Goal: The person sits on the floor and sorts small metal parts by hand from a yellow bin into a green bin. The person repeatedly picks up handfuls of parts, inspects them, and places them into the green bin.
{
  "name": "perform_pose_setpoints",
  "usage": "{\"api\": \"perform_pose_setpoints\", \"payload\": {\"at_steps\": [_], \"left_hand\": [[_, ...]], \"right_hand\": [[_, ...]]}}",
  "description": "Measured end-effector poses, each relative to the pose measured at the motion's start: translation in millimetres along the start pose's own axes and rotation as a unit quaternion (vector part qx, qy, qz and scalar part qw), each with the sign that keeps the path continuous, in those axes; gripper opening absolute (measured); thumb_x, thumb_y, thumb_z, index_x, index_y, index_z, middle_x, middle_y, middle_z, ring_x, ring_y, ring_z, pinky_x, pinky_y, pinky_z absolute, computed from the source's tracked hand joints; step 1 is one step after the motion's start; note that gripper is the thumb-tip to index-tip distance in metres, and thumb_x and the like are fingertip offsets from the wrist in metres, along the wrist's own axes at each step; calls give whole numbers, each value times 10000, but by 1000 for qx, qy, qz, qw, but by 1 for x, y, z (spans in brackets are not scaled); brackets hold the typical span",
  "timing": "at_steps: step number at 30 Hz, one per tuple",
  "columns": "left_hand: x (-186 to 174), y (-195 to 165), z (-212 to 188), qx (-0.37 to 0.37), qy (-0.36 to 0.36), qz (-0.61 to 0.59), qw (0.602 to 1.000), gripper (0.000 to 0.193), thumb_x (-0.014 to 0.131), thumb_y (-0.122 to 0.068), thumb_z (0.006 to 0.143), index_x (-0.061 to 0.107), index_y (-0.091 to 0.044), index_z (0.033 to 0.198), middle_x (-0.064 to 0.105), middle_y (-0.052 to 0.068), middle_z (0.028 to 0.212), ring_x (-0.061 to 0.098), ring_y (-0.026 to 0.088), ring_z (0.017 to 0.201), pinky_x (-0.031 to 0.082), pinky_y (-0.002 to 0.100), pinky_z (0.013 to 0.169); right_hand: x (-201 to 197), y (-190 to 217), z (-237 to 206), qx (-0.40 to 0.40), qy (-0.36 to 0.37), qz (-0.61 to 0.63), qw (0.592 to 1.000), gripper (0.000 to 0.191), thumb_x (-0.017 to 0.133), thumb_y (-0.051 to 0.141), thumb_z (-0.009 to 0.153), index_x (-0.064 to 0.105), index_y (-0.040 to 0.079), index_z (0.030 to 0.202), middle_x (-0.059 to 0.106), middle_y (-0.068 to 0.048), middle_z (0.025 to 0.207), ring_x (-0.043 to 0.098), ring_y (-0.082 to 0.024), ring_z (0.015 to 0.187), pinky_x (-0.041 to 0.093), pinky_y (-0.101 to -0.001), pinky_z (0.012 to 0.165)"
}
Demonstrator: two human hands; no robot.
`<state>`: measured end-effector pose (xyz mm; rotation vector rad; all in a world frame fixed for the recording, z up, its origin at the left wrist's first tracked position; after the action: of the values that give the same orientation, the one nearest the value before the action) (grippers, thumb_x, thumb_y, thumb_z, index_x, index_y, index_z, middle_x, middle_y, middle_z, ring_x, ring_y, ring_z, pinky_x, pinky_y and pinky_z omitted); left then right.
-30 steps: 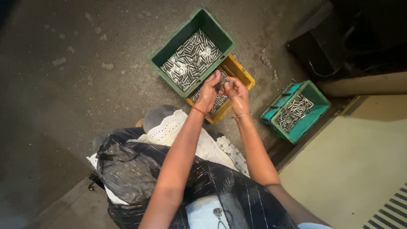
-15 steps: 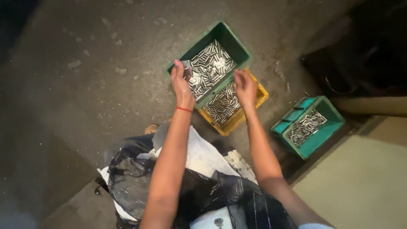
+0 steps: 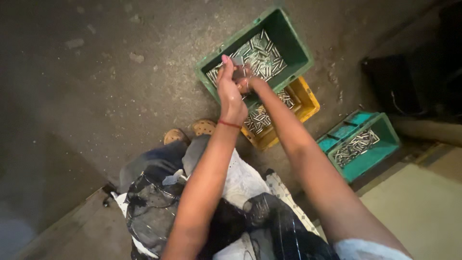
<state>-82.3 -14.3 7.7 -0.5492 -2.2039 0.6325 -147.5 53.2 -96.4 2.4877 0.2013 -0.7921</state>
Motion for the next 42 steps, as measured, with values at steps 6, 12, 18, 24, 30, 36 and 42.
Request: {"api": "perform_pose_setpoints", "payload": {"at_steps": [6, 12, 18, 24, 30, 36, 42], "left_hand": [[-16, -15, 3, -8, -46, 22, 999, 394, 537, -472, 1016, 640, -96, 1067, 635, 17, 922, 640, 138, 815, 519, 260, 631], [-15, -14, 7, 0, -48, -26, 999, 362, 547, -444, 1009, 627, -98, 1077, 615, 3, 922, 659, 155, 789, 522, 269, 623], [-16, -23, -4, 37, -27, -13, 999, 403, 546, -466, 1074, 620, -70, 1051, 617, 35, 906, 616, 121, 773, 502, 257, 642], [-13, -41, -15, 30, -62, 37, 997, 334, 522, -431, 1042, 661, -128, 1039, 641, -21, 921, 605, 59, 816, 481, 233, 660], [-4, -51, -26, 31, -14, -17, 999, 354, 541, -415, 1134, 653, -81, 1095, 567, 3, 858, 507, 101, 720, 392, 263, 593], [14, -44, -30, 27, -1, -18, 999, 337, 533, -405, 1061, 655, -95, 1117, 646, -11, 956, 592, 87, 822, 476, 255, 737], [8, -45, -29, 12, -31, -7, 999, 351, 519, -420, 1044, 663, -109, 1119, 658, -12, 967, 611, 90, 847, 478, 257, 764]], "right_hand": [[-27, -39, -9, 142, -95, 7, 985, 937, 680, 521, 837, 337, 72, 1585, 320, -235, 1636, 302, -411, 1487, 278, -498, 1268], [18, 7, 1, 104, 31, -16, 994, 1055, 771, 623, 795, 243, 57, 1512, 298, -284, 1520, 264, -441, 1410, 242, -503, 1142], [-10, 8, 25, 20, 13, -109, 994, 711, 718, 639, 802, 567, 175, 1319, 584, -151, 1391, 514, -342, 1318, 434, -475, 1088], [-20, 59, -2, -522, -197, -158, 814, 853, 816, 571, 701, 669, 71, 1376, 489, -205, 1522, 473, -420, 1395, 358, -642, 1122], [17, 34, 8, -508, -4, -214, 835, 652, 786, 614, 680, 641, 275, 1218, 441, -171, 1516, 343, -445, 1458, 250, -662, 1130], [17, 38, 15, -564, -78, -159, 807, 888, 761, 599, 687, 529, 156, 1420, 421, -251, 1534, 354, -457, 1411, 238, -688, 1063], [14, 20, 66, -340, -83, -397, 848, 817, 774, 445, 606, 572, 197, 1358, 541, -70, 1393, 513, -333, 1281, 435, -469, 1087]]}}
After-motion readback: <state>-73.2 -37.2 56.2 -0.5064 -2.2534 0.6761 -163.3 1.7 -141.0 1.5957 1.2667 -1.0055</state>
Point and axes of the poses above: each hand's wrist, its own z-axis towards the middle knuckle, its own x-axis out of the palm, y = z × x, the point moved 8 cm from there along z, towards the middle knuckle
